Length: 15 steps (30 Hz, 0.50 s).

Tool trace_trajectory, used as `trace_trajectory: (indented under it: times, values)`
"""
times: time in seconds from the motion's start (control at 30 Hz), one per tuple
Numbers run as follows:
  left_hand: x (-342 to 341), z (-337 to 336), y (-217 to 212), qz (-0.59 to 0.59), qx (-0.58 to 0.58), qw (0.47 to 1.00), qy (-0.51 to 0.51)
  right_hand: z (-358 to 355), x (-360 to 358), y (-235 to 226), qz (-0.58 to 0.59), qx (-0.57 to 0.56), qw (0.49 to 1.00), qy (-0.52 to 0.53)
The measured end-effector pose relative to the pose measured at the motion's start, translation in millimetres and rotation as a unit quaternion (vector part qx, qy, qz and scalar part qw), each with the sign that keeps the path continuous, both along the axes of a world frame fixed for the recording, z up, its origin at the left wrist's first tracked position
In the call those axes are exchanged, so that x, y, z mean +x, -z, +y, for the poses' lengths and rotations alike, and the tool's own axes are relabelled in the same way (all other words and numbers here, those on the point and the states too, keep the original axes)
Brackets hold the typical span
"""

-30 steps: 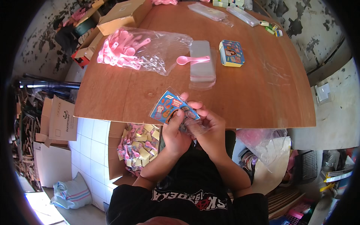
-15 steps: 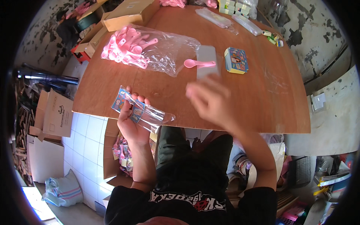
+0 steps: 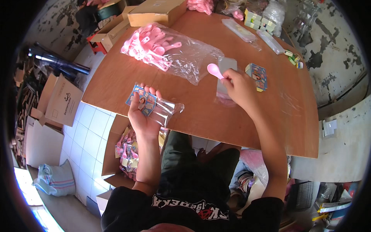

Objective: The person repeatedly places a small yellow block and a pink plastic spoon into a clear plastic bag, then seals the bag. This process is repeated multiple times throughout the clip.

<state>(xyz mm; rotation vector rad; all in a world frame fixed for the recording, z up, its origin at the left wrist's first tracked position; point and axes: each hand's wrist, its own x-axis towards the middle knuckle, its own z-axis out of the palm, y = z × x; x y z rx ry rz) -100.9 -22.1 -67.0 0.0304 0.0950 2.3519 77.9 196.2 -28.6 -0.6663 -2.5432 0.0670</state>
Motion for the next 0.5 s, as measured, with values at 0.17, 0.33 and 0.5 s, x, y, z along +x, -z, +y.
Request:
trace_trajectory:
  times: [0.17, 0.33, 0.5]
  values:
    - [-1, 12, 0, -0.007, -0.011, 0.999, -0.052, -68, 26, -34, -0.031, -0.564, 0.824, -0.050]
    - [18, 21, -5, 0.047, -0.004, 0.998, -0.043, -93, 31, -44, -0.104, -0.634, 0.761, -0.089]
    - [41, 25, -10, 0.090, -0.047, 0.995, -0.018, -91, 31, -34, -0.093, -0.680, 0.715, -0.134]
